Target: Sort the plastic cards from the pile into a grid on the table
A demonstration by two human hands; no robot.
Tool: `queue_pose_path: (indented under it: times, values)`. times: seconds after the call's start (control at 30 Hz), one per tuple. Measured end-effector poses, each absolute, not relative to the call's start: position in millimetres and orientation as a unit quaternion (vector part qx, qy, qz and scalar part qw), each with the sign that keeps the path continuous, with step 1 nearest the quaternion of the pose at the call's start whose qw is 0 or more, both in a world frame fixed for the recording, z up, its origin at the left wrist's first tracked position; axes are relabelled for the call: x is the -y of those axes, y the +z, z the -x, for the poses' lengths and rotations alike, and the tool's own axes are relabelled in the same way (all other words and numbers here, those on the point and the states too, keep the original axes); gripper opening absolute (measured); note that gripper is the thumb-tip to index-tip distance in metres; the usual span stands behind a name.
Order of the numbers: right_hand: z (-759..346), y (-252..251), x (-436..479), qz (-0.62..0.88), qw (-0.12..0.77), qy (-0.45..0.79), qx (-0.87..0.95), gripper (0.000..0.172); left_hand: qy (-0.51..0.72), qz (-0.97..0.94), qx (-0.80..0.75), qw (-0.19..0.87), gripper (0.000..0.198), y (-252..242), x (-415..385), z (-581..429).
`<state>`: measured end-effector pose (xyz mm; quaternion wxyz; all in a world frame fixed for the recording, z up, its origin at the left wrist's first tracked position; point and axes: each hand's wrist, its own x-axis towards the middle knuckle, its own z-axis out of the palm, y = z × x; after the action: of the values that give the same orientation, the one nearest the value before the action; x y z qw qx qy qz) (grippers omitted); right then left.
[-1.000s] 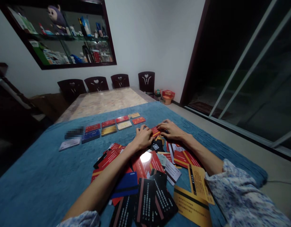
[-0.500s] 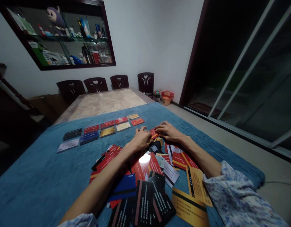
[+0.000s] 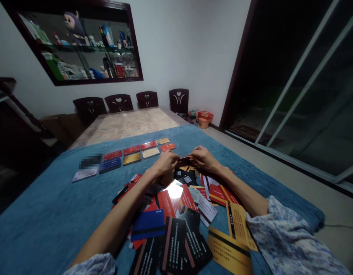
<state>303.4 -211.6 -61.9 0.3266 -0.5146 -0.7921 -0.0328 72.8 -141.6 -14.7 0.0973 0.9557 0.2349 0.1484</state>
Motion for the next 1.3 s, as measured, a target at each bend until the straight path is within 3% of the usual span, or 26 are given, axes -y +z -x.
queue_pose_path:
  times: [0.3,0.57,0.83,1.13,1.3]
  values:
    - [-299,-64,212,0.528,0.36,-0.036,0.769,0.026,0.228,-0.934,-0.244,0.129,0.023,-21,134,-70]
    - [-295,-62,210,0.555,0.32,-0.049,0.767,0.035,0.256,-0.919,-0.251,0.16,0.036,-20,137,-69]
    - [-294,-63,210,0.571,0.27,-0.058,0.773,0.038,0.259,-0.918,-0.266,0.141,0.029,-28,134,-69]
    - [-291,-67,209,0.578,0.24,-0.066,0.777,0.049,0.196,-0.93,-0.29,0.115,0.048,-27,139,-68]
    - [-289,-66,208,0.576,0.221,-0.062,0.784,0.048,0.144,-0.929,-0.33,0.086,0.047,-24,148,-70]
